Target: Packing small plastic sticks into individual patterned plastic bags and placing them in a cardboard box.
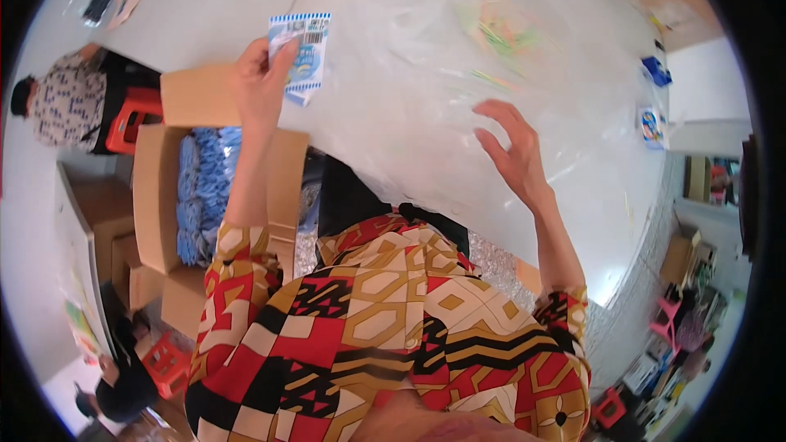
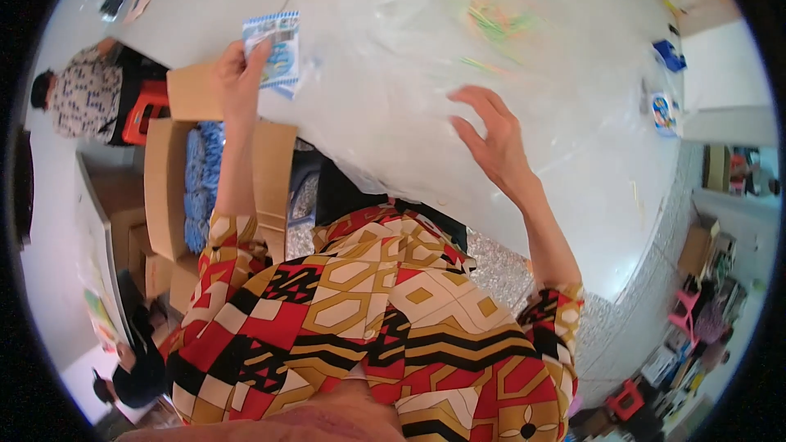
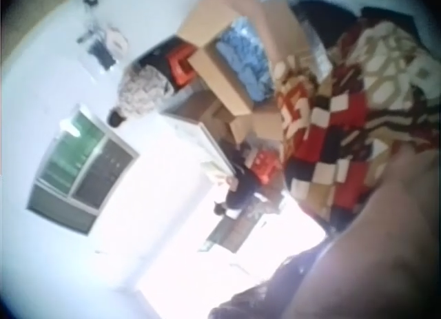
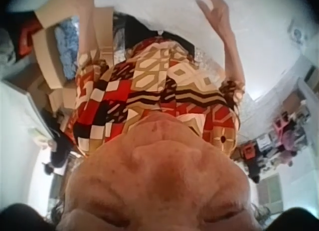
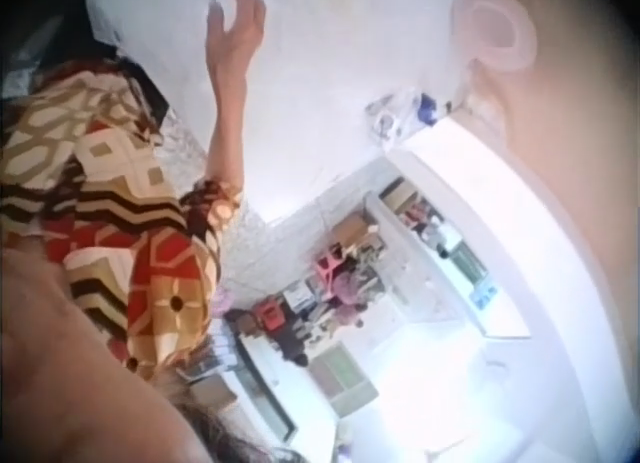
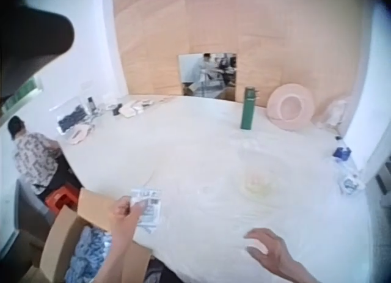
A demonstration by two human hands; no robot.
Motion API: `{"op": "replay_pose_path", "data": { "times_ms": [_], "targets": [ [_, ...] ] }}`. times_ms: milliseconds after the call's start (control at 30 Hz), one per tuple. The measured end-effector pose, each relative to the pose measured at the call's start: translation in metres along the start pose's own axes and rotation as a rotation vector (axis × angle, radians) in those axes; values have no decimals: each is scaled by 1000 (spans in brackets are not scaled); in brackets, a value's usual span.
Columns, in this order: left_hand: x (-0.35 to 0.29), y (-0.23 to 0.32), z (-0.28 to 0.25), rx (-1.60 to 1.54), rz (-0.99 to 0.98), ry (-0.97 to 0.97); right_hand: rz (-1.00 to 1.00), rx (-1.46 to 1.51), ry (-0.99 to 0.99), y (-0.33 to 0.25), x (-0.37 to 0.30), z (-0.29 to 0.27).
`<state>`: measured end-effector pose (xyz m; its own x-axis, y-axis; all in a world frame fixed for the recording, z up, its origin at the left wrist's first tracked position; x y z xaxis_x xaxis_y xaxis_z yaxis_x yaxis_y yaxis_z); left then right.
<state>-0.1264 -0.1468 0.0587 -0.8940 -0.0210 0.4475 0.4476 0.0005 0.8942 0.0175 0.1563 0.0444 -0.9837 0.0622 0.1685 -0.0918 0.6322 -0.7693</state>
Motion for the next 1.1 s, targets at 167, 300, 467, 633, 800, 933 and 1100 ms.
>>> {"op": "replay_pose_path", "data": {
  "times_ms": [167, 300, 467, 633, 800, 933, 1100],
  "targets": [
    [-43, 26, 59, 110, 44, -331, -114, 303, -46, -64, 25, 1],
    [-76, 33, 109, 7, 3, -565, -122, 191, -217, -75, 26, 15],
    [-80, 25, 131, -105, -102, -584, 7, 101, -212, -57, 25, 7],
    [-87, 22, 147, -260, -316, -753, 30, 174, -252, -54, 22, -2],
    [-105, 18, 161, -430, -487, -924, -8, 235, -321, -59, 21, -2],
    [-112, 24, 168, -440, -495, -979, -59, 283, -338, -56, 17, 0],
    [-118, 25, 170, -384, -440, -975, -48, 237, -391, -50, 14, 2]
  ]
}}
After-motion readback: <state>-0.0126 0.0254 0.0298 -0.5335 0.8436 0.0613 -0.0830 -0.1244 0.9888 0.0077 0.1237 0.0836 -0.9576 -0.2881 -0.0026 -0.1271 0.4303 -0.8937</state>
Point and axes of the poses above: each hand's wrist, its own x-axis towards the middle knuckle, its own z-axis out of the palm, y = z × x, the point moved 9 cm from there along x, towards the middle knuckle, and after that the axes turned 8 degrees about z, right-handed, at the moved point
